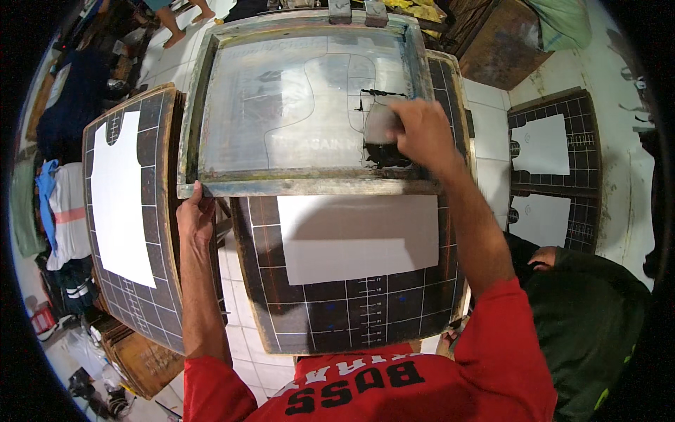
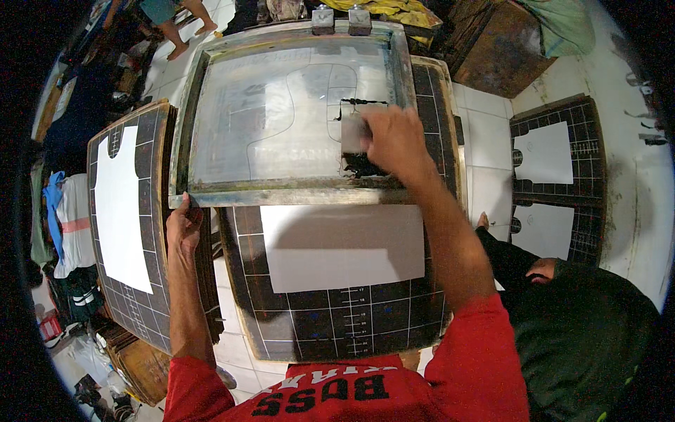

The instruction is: The person repeatedly aligns a screen printing frame over a white t-shirt laid on a gridded board, then uses a squeegee to pull ink across the screen to print a design. The person lifts the frame, repositions it, and repeats the printing cycle on the same shirt.

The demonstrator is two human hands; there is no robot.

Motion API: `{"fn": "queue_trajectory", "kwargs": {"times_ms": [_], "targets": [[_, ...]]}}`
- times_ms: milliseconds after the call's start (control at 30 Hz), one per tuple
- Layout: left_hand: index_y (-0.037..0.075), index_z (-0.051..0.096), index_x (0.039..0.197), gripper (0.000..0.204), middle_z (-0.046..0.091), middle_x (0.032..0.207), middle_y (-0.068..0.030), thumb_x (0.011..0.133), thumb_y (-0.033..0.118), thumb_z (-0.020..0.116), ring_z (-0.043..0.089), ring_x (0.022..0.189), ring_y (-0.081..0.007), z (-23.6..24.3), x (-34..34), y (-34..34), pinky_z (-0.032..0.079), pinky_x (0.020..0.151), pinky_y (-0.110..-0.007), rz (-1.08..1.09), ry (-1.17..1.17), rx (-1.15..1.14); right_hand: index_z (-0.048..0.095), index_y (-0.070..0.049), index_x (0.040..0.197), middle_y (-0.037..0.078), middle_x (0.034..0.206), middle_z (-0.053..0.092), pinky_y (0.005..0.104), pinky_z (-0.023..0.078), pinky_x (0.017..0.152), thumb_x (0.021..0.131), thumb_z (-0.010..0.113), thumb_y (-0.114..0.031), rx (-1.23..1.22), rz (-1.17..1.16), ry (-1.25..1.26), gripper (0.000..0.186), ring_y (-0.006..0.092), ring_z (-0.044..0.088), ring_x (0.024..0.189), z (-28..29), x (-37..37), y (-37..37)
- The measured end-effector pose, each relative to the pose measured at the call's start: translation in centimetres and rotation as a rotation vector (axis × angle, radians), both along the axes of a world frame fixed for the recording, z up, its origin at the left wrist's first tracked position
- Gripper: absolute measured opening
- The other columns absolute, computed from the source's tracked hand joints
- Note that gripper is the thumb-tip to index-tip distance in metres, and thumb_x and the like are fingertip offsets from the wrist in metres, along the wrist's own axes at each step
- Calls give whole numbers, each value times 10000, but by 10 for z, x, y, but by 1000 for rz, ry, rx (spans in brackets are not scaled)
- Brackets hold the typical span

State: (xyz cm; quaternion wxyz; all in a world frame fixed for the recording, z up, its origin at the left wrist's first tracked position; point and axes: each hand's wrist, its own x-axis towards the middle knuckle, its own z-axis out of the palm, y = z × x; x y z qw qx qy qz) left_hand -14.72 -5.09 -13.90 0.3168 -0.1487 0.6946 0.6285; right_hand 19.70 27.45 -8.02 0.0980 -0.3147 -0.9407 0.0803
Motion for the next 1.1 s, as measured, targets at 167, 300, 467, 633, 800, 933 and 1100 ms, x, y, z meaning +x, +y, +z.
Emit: {"fn": "queue_trajectory", "kwargs": {"times_ms": [167,300,467,633,800,933,1100], "targets": [[1,674,1143,267,664,1032,-69,1016,234,703,614,928,-207,2,1,1,488,879,-396,10,-17,42,681,-79,1115,139,1063,742,546,504,867,813,828,-232,-73,-64,-31,369,376,697,1063,-7,-50,91],[13,677,1140,258,665,1028,-63,1018,238,701,613,919,-202,1,-2,-1,485,869,-383,1,-18,34,661,-81,1204,152,1036,718,515,504,889,799,821,-191,-66,-96,55,449,400,657,1012,-2,-39,77],[46,688,1117,246,676,1001,-49,1003,261,722,623,905,-180,0,-8,-2,489,870,-380,-14,-9,6,684,-94,1117,97,1033,678,473,478,884,786,742,-41,48,-179,176,340,351,605,1027,3,19,-64],[45,660,1162,253,664,1064,-89,1001,234,710,624,934,-199,59,-9,8,531,834,-360,-29,1,169,690,-85,1055,88,1050,646,439,478,844,837,823,-307,232,-161,237,338,294,596,995,36,30,-106],[21,646,1173,295,686,1069,-105,1037,281,620,646,1020,-233,170,-28,18,483,984,-402,-195,195,450,706,-120,969,47,828,649,380,519,598,773,835,-632,776,-31,470,563,230,642,713,126,4,-33],[16,645,1251,366,744,1145,-123,1067,325,575,664,1111,-213,170,-66,8,451,1023,-390,-422,631,519,742,-50,836,156,786,729,442,554,693,840,700,-625,656,-114,559,576,342,711,750,209,-24,-6],[-49,580,1411,557,652,1340,-256,1126,397,407,616,1276,-350,63,-60,-136,453,1094,-436,-554,1017,-558,764,-87,909,188,841,734,482,554,743,812,727,-660,542,-242,426,583,384,714,829,270,-48,12]]}}
